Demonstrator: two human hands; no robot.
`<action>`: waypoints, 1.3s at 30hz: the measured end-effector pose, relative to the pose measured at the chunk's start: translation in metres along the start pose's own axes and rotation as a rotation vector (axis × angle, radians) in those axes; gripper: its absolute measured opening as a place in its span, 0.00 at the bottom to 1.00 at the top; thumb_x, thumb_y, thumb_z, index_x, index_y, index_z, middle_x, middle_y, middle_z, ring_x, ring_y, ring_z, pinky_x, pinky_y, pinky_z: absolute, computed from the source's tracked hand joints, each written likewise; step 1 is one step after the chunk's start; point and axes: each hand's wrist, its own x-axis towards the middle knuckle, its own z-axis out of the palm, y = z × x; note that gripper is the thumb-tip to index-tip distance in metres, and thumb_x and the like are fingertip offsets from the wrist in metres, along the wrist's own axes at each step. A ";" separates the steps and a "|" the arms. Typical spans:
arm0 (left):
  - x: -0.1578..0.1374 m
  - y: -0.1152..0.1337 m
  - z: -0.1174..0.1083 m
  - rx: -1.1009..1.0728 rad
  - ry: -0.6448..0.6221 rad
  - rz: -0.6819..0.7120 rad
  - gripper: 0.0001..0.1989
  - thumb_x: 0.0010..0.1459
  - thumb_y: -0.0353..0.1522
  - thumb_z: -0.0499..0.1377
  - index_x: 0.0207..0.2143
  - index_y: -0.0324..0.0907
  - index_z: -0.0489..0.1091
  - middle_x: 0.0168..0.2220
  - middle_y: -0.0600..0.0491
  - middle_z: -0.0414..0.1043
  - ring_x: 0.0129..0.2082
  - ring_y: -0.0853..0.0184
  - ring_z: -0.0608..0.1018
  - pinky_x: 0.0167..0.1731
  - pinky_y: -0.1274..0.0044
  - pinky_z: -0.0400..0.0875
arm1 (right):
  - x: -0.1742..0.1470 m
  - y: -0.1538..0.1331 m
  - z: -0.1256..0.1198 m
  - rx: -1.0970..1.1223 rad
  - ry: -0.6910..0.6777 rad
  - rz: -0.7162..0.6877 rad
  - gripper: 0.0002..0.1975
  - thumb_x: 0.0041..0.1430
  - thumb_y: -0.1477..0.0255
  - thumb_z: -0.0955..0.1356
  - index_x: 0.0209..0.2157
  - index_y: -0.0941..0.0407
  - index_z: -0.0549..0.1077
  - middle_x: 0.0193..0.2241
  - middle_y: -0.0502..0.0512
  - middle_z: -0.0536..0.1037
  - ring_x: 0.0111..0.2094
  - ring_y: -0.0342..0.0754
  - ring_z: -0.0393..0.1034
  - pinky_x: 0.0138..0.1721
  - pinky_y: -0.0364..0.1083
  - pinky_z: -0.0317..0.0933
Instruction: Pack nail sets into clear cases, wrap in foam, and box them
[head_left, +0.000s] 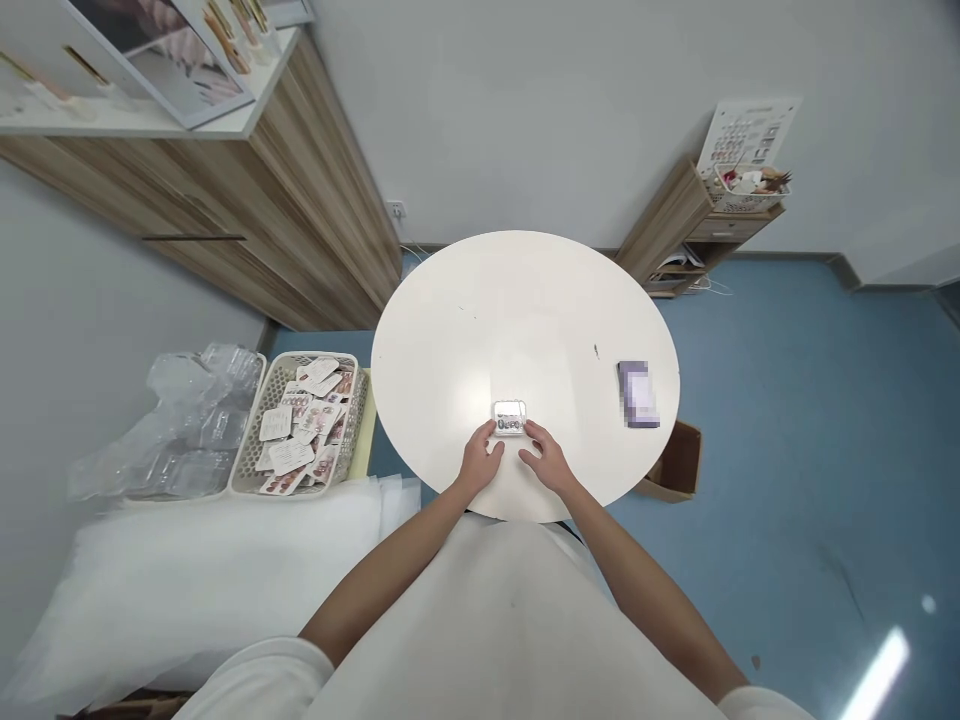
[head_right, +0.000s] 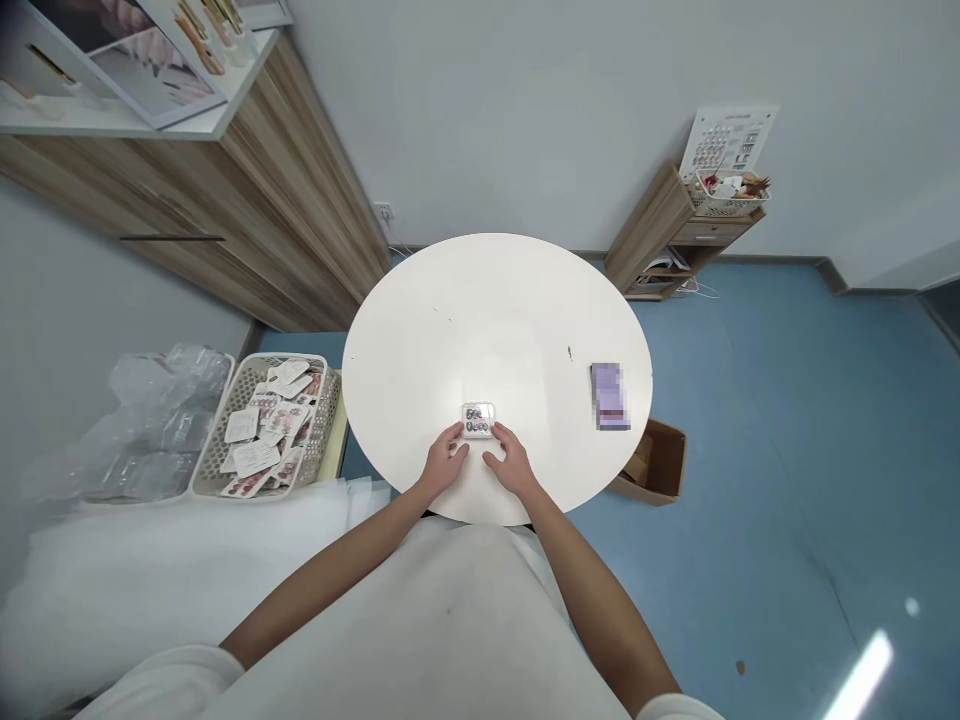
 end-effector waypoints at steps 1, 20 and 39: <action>-0.001 0.003 0.010 0.010 -0.016 0.000 0.23 0.51 0.29 0.51 0.52 0.42 0.58 0.54 0.48 0.59 0.52 0.63 0.64 0.47 0.70 0.62 | -0.004 0.006 -0.010 -0.004 -0.003 -0.001 0.25 0.48 0.69 0.64 0.51 0.49 0.61 0.56 0.53 0.55 0.56 0.49 0.52 0.53 0.53 0.53; -0.007 0.012 0.063 0.354 0.062 0.033 0.23 0.52 0.30 0.50 0.52 0.40 0.57 0.57 0.46 0.53 0.56 0.59 0.56 0.52 0.65 0.55 | -0.007 0.046 -0.060 -0.377 -0.098 -0.169 0.27 0.49 0.70 0.62 0.53 0.56 0.56 0.56 0.60 0.53 0.56 0.51 0.49 0.53 0.53 0.51; -0.042 -0.003 0.014 0.764 -0.243 0.366 0.19 0.47 0.30 0.55 0.44 0.46 0.63 0.46 0.49 0.65 0.47 0.59 0.65 0.47 0.66 0.53 | -0.037 0.023 -0.042 -0.838 -0.193 -0.245 0.09 0.57 0.75 0.57 0.33 0.54 0.67 0.36 0.55 0.69 0.37 0.48 0.62 0.37 0.47 0.56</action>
